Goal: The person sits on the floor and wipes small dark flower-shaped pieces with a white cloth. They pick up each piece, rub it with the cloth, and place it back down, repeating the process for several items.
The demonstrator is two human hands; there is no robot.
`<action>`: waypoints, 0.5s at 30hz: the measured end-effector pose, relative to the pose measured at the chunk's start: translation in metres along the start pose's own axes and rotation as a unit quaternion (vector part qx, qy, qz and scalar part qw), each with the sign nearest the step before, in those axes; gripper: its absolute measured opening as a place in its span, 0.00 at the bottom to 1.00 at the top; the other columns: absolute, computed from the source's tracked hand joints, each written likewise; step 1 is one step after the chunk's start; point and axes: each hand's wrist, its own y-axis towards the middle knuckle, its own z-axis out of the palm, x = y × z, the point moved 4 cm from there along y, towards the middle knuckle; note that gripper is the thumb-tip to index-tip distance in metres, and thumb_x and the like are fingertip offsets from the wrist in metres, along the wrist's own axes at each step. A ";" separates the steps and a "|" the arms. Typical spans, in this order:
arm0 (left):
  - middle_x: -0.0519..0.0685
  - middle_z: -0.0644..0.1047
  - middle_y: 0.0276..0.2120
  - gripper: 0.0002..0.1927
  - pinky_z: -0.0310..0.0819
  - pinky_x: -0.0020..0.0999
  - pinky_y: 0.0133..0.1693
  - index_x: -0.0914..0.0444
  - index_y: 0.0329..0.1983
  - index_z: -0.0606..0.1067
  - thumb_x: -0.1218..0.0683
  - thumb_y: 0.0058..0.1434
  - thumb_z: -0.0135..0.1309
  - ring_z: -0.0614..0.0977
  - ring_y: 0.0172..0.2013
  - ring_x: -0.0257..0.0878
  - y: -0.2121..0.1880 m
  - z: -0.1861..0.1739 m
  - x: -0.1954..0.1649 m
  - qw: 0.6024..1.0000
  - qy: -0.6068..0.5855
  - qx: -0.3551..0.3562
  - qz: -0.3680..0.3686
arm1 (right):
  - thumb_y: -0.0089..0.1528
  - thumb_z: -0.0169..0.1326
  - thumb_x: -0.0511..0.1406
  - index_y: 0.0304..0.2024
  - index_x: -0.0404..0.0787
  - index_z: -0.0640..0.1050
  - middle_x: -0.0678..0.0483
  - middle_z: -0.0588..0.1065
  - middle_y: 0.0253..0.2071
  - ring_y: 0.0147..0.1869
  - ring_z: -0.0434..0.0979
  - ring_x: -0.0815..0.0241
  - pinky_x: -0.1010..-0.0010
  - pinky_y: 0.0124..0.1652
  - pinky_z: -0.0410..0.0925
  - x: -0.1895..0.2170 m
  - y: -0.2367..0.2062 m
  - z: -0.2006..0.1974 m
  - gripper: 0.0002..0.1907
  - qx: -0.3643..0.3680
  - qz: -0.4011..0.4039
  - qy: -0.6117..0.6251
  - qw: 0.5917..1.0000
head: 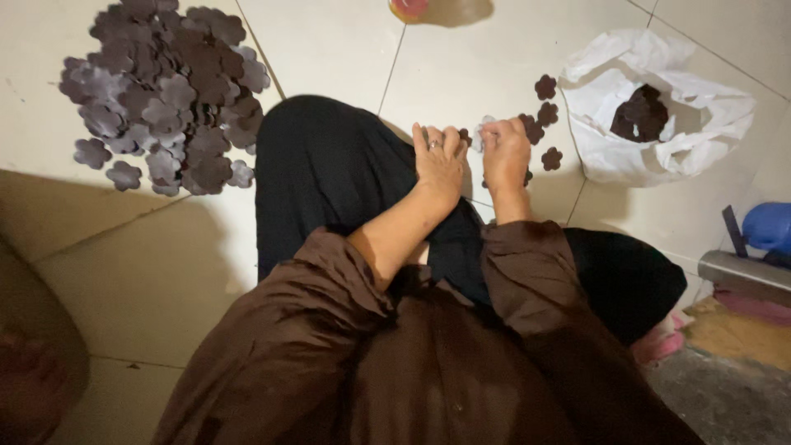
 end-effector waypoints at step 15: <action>0.52 0.83 0.45 0.40 0.50 0.57 0.56 0.55 0.80 0.49 0.54 0.66 0.47 0.79 0.54 0.54 0.005 0.011 0.000 0.995 -0.058 0.087 0.004 | 0.62 0.62 0.29 0.38 0.38 0.83 0.49 0.75 0.38 0.38 0.78 0.55 0.68 0.39 0.72 0.007 0.007 0.016 0.03 0.093 0.052 0.090 0.990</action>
